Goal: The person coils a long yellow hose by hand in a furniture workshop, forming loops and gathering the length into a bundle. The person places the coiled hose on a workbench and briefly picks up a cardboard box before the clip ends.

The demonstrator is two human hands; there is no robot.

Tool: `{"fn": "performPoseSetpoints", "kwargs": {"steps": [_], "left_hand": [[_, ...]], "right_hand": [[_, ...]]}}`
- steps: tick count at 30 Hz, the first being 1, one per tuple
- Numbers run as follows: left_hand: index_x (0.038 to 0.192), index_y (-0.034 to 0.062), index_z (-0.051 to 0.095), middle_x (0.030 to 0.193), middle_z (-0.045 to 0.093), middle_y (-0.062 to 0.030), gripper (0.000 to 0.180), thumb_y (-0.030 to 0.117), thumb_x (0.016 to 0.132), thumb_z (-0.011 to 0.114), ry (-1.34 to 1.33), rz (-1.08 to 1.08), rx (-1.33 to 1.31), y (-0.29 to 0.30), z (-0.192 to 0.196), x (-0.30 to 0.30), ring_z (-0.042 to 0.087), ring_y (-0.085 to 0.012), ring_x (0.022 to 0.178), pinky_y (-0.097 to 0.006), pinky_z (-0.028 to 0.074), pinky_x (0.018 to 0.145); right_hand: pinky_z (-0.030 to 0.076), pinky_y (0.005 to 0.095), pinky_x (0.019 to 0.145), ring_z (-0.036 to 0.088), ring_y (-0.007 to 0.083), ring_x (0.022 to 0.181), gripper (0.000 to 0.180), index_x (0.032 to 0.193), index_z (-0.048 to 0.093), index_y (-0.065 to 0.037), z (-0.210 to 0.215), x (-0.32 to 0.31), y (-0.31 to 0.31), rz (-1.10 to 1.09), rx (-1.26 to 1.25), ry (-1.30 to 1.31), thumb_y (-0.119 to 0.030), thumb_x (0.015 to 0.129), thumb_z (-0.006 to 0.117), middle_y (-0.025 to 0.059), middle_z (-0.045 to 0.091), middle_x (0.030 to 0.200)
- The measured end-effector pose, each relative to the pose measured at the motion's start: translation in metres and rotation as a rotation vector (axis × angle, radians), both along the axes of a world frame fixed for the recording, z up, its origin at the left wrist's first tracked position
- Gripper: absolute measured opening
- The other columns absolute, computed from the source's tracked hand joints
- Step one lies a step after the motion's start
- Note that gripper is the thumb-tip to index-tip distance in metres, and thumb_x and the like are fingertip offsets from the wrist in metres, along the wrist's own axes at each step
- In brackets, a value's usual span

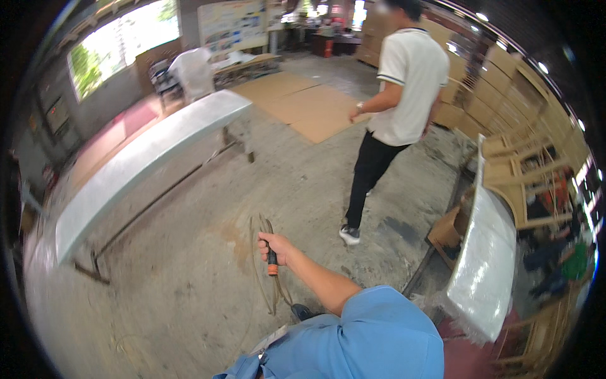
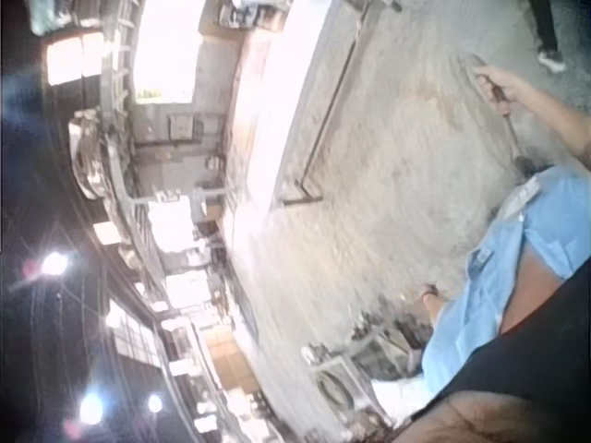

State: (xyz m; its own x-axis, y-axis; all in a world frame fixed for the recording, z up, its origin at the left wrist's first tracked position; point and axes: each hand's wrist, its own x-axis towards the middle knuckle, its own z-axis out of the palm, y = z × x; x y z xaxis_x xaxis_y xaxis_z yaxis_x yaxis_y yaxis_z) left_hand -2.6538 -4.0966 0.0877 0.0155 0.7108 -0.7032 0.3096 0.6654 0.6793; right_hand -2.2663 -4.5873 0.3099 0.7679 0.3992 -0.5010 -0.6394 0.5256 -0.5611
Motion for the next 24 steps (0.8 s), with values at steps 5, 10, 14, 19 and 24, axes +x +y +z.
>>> {"fn": "performPoseSetpoints", "kwargs": {"steps": [5,10,14,19,24], "left_hand": [[0.142,-0.0058,0.019,0.151,0.016,-0.0184,0.07,0.035,0.092,0.046,-0.326,0.14,0.015,-0.068,0.057,-0.111,0.016,-0.0286,0.14,-0.038,0.017,0.112],[0.138,0.0009,0.026,0.085,0.053,-0.0028,0.067,0.015,0.085,0.064,-0.749,0.063,0.212,-0.137,0.141,-0.041,0.055,-0.0139,0.076,-0.029,0.048,0.066],[0.122,0.0032,0.04,0.085,0.06,-0.0063,0.042,0.016,0.087,0.061,-0.562,-0.223,0.386,-0.204,0.189,0.057,0.061,-0.0154,0.076,-0.027,0.049,0.062],[0.106,0.0026,0.05,0.089,0.064,-0.0124,0.023,0.013,0.087,0.058,-0.402,-0.379,0.602,-0.231,0.199,0.15,0.064,-0.0189,0.078,-0.032,0.05,0.065],[0.106,0.0028,0.048,0.088,0.062,-0.0192,0.027,0.015,0.085,0.059,-0.25,-0.683,0.704,-0.246,0.189,0.178,0.061,-0.0372,0.081,-0.045,0.047,0.069]], "right_hand": [[0.042,0.0305,0.043,0.045,0.0137,0.044,0.032,0.063,0.048,-0.012,-0.04,0.014,0.091,0.374,-0.284,-0.131,-0.028,0.09,0.057,-0.0002,0.045,0.052],[0.046,0.0315,0.05,0.052,0.0152,0.052,0.018,0.078,0.052,-0.011,-0.056,0.008,0.176,0.773,-0.112,-0.029,-0.023,0.09,0.056,0.0026,0.054,0.065],[0.053,0.0344,0.06,0.063,0.0188,0.069,0.01,0.09,0.056,-0.011,-0.042,-0.018,0.209,0.951,-0.166,-0.13,-0.02,0.09,0.057,0.0092,0.064,0.086],[0.056,0.0406,0.074,0.064,0.0282,0.091,0.016,0.098,0.057,-0.007,-0.023,-0.041,0.227,1.096,-0.074,-0.142,-0.02,0.089,0.058,0.0183,0.063,0.103],[0.055,0.0453,0.078,0.063,0.0332,0.096,0.023,0.105,0.056,-0.003,-0.031,-0.048,0.223,1.035,-0.085,-0.141,-0.02,0.089,0.056,0.0204,0.064,0.103]]}}
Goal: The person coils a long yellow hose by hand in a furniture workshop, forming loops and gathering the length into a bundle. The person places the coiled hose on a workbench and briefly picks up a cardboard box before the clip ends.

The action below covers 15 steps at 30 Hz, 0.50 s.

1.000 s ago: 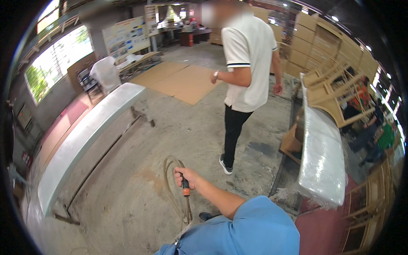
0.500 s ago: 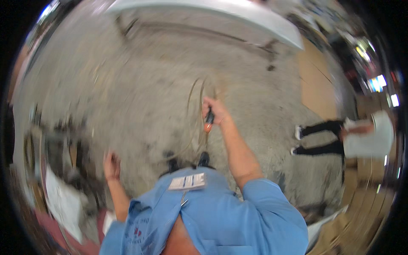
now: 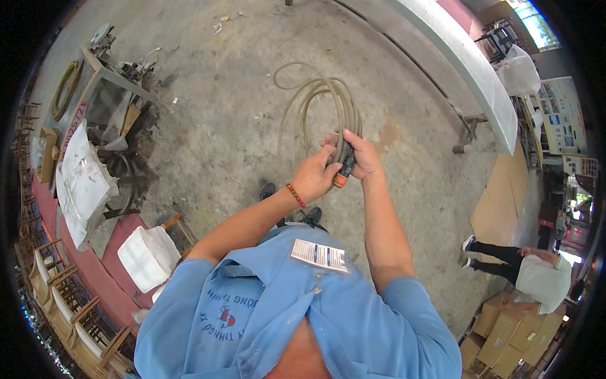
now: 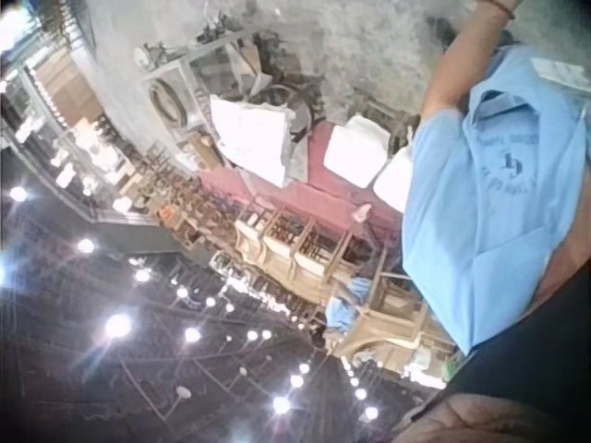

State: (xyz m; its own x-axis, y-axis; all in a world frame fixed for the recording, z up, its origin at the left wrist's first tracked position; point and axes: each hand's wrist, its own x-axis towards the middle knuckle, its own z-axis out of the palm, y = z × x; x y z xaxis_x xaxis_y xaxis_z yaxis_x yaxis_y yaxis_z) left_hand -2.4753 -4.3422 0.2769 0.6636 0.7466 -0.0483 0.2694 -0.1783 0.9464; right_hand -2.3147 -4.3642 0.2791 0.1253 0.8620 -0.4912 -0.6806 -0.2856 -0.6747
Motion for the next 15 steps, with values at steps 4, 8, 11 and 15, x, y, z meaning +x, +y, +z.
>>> {"fn": "performPoseSetpoints", "kwargs": {"steps": [4,8,11,15], "left_hand": [[0.102,0.0039,0.046,0.091,0.059,-0.0199,0.022,0.014,0.085,0.058,-0.03,-0.131,0.086,-0.012,-0.004,-0.004,0.059,-0.0384,0.083,-0.047,0.046,0.068],[0.108,0.006,0.049,0.093,0.058,-0.016,0.028,0.015,0.084,0.06,0.026,-0.273,0.148,-0.02,-0.008,-0.013,0.059,-0.0369,0.083,-0.045,0.047,0.069],[0.104,0.0063,0.048,0.089,0.056,-0.0149,0.023,0.016,0.086,0.058,0.045,-0.343,0.174,-0.025,-0.011,-0.017,0.058,-0.0359,0.083,-0.045,0.047,0.068],[0.101,0.0065,0.047,0.087,0.055,-0.0149,0.019,0.018,0.087,0.055,0.03,-0.439,0.211,-0.03,-0.014,-0.02,0.058,-0.035,0.081,-0.044,0.047,0.068]], "right_hand": [[0.055,0.0444,0.078,0.065,0.0298,0.092,0.026,0.109,0.055,-0.003,-0.007,0.01,-0.017,-0.068,0.051,0.046,-0.021,0.09,0.055,0.0148,0.066,0.096],[0.054,0.0419,0.071,0.064,0.0227,0.078,0.026,0.11,0.053,-0.006,-0.005,0.021,-0.032,-0.046,0.075,0.096,-0.025,0.091,0.053,0.0077,0.064,0.089],[0.052,0.0378,0.063,0.061,0.0181,0.068,0.027,0.111,0.052,-0.007,-0.001,0.021,-0.042,-0.042,0.107,0.075,-0.026,0.092,0.052,0.0063,0.062,0.084],[0.049,0.0357,0.059,0.056,0.0155,0.061,0.028,0.111,0.051,-0.007,0.007,0.02,-0.055,-0.081,0.13,0.04,-0.026,0.092,0.052,0.0048,0.059,0.08]]}}
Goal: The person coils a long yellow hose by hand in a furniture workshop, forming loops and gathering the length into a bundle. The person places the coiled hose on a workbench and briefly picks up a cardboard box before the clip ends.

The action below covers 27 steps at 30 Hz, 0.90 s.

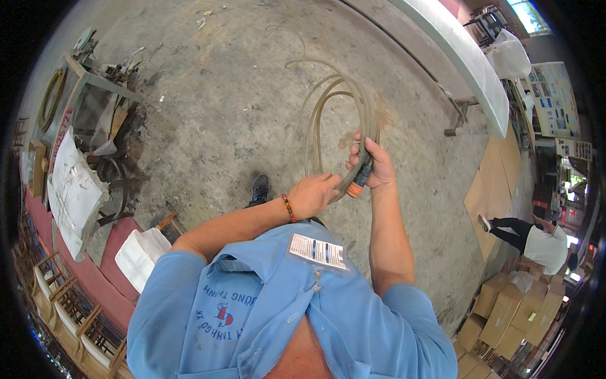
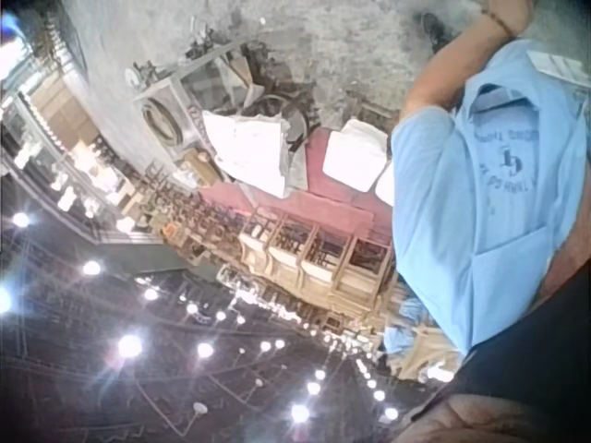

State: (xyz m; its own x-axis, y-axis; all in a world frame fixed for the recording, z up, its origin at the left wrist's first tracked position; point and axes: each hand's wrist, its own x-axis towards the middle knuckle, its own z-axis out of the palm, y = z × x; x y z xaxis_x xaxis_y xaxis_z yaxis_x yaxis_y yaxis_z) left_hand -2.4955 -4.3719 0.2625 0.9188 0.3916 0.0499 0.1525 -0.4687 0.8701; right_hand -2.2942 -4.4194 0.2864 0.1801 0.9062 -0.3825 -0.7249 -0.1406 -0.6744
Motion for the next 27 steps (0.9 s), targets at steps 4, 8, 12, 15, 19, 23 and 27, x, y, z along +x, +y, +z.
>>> {"fn": "performPoseSetpoints", "kwargs": {"steps": [4,8,12,15,19,23,27], "left_hand": [[0.103,0.0077,0.047,0.087,0.055,-0.0139,0.021,0.019,0.087,0.056,0.001,-0.056,-0.024,-0.002,-0.005,0.0,0.058,-0.0344,0.081,-0.044,0.047,0.068],[0.108,0.0087,0.049,0.092,0.056,-0.0141,0.027,0.024,0.087,0.057,-0.075,-0.179,-0.112,0.0,-0.01,-0.001,0.058,-0.0321,0.083,-0.041,0.048,0.07],[0.113,0.0059,0.05,0.103,0.058,-0.012,0.039,0.039,0.092,0.051,-0.207,0.022,-0.673,0.034,-0.019,0.014,0.059,-0.026,0.088,-0.037,0.048,0.075],[0.118,0.003,0.047,0.112,0.057,-0.0106,0.064,0.061,0.091,0.036,-0.378,0.329,-1.425,0.092,-0.026,0.05,0.057,-0.0229,0.094,-0.037,0.047,0.08],[0.107,-0.0023,0.05,0.1,0.057,-0.0155,0.077,0.069,0.087,0.03,-0.517,0.343,-1.695,0.175,-0.03,0.121,0.052,-0.0279,0.094,-0.039,0.043,0.087],[0.096,-0.0056,0.049,0.08,0.053,-0.0147,0.067,0.059,0.092,0.034,-0.706,0.484,-1.783,0.243,-0.027,0.173,0.051,-0.0244,0.081,-0.039,0.044,0.074],[0.101,-0.0068,0.048,0.094,0.054,-0.017,0.063,0.053,0.094,0.029,-0.88,0.653,-1.746,0.284,-0.048,0.177,0.052,-0.0282,0.086,-0.041,0.042,0.081]], "right_hand": [[0.045,0.0346,0.055,0.051,0.0131,0.057,0.03,0.114,0.05,-0.007,0.008,-0.001,-0.009,-0.005,0.056,0.029,-0.027,0.091,0.053,0.0025,0.055,0.074],[0.043,0.0344,0.051,0.049,0.0143,0.053,0.032,0.111,0.051,-0.005,0.015,-0.006,-0.019,0.009,0.137,0.088,-0.025,0.088,0.057,0.0024,0.051,0.067],[0.038,0.0338,0.044,0.045,0.0133,0.044,0.035,0.107,0.052,-0.003,0.031,-0.012,-0.045,0.017,0.143,0.054,-0.024,0.082,0.063,0.0015,0.049,0.059],[0.04,0.0351,0.044,0.047,0.0157,0.043,0.037,0.102,0.053,0.0,0.048,-0.024,-0.081,-0.044,0.107,-0.025,-0.022,0.077,0.068,0.0044,0.05,0.056],[0.041,0.0356,0.047,0.05,0.0163,0.045,0.031,0.096,0.054,0.002,0.072,-0.037,-0.141,-0.224,0.112,-0.047,-0.019,0.076,0.067,0.0068,0.053,0.059],[0.041,0.0348,0.048,0.046,0.0148,0.043,0.025,0.094,0.055,0.0,0.083,-0.046,-0.187,-0.652,0.344,-0.086,-0.018,0.08,0.063,0.0036,0.05,0.057],[0.041,0.0321,0.051,0.042,0.0103,0.046,0.02,0.096,0.054,-0.003,0.102,-0.038,-0.255,-1.353,0.555,-0.065,-0.021,0.087,0.055,-0.0033,0.042,0.058]]}}
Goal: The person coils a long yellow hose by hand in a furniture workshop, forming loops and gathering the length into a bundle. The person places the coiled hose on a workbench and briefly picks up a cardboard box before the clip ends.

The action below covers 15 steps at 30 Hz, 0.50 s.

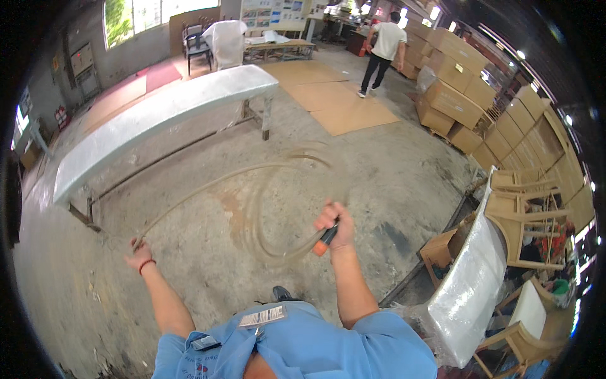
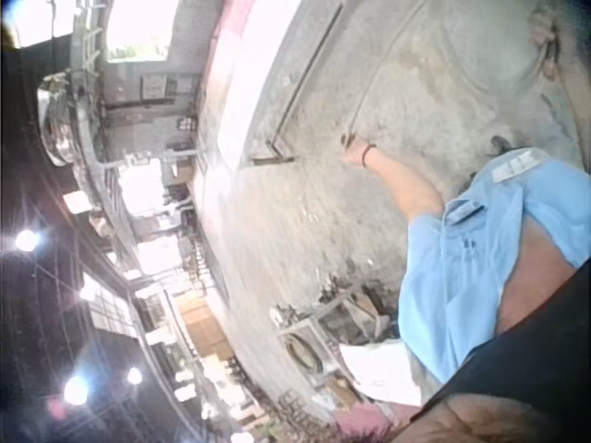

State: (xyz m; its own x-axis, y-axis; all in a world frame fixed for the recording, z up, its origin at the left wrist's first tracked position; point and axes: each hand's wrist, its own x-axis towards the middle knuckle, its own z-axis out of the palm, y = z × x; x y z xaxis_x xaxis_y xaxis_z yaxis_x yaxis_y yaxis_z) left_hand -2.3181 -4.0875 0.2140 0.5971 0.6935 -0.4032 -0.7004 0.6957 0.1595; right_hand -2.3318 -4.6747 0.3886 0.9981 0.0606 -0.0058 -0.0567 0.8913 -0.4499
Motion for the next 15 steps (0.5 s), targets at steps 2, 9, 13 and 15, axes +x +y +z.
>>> {"fn": "performPoseSetpoints", "kwargs": {"steps": [2,9,13,15], "left_hand": [[0.1,-0.009,0.049,0.096,0.056,-0.0177,0.064,0.051,0.094,0.028,-0.052,0.145,-0.046,0.033,-0.014,-0.02,0.052,-0.0284,0.093,-0.041,0.039,0.088],[0.109,-0.0065,0.049,0.104,0.056,-0.0186,0.04,0.027,0.096,0.032,-0.288,0.518,0.222,0.174,0.028,-0.201,0.052,-0.0282,0.102,-0.041,0.04,0.09],[0.108,-0.0021,0.052,0.104,0.057,-0.0137,0.024,0.014,0.091,0.047,-0.042,0.681,0.736,0.213,0.104,-0.251,0.053,-0.0237,0.099,-0.038,0.041,0.087],[0.105,0.0005,0.058,0.105,0.058,-0.0113,0.03,0.026,0.092,0.05,0.846,0.356,1.231,0.2,0.102,-0.223,0.052,-0.0209,0.097,-0.039,0.042,0.085]], "right_hand": [[0.041,0.032,0.054,0.042,0.0098,0.05,0.015,0.091,0.052,-0.005,0.011,0.015,-0.033,-0.255,0.126,-0.054,-0.021,0.089,0.052,-0.0041,0.041,0.059],[0.043,0.0329,0.06,0.047,0.0179,0.055,0.02,0.071,0.041,-0.008,0.049,0.045,-0.133,-0.904,0.111,-0.027,-0.013,0.09,0.046,0.0017,0.043,0.061],[0.045,0.0347,0.061,0.048,0.0179,0.058,0.015,0.073,0.042,-0.007,0.052,0.059,-0.127,-0.812,0.336,-0.073,-0.01,0.088,0.045,0.0022,0.044,0.063],[0.046,0.034,0.06,0.048,0.0162,0.058,0.012,0.078,0.044,-0.007,0.049,0.074,-0.104,-0.759,0.187,-0.11,-0.011,0.089,0.046,0.0013,0.044,0.064]]}}
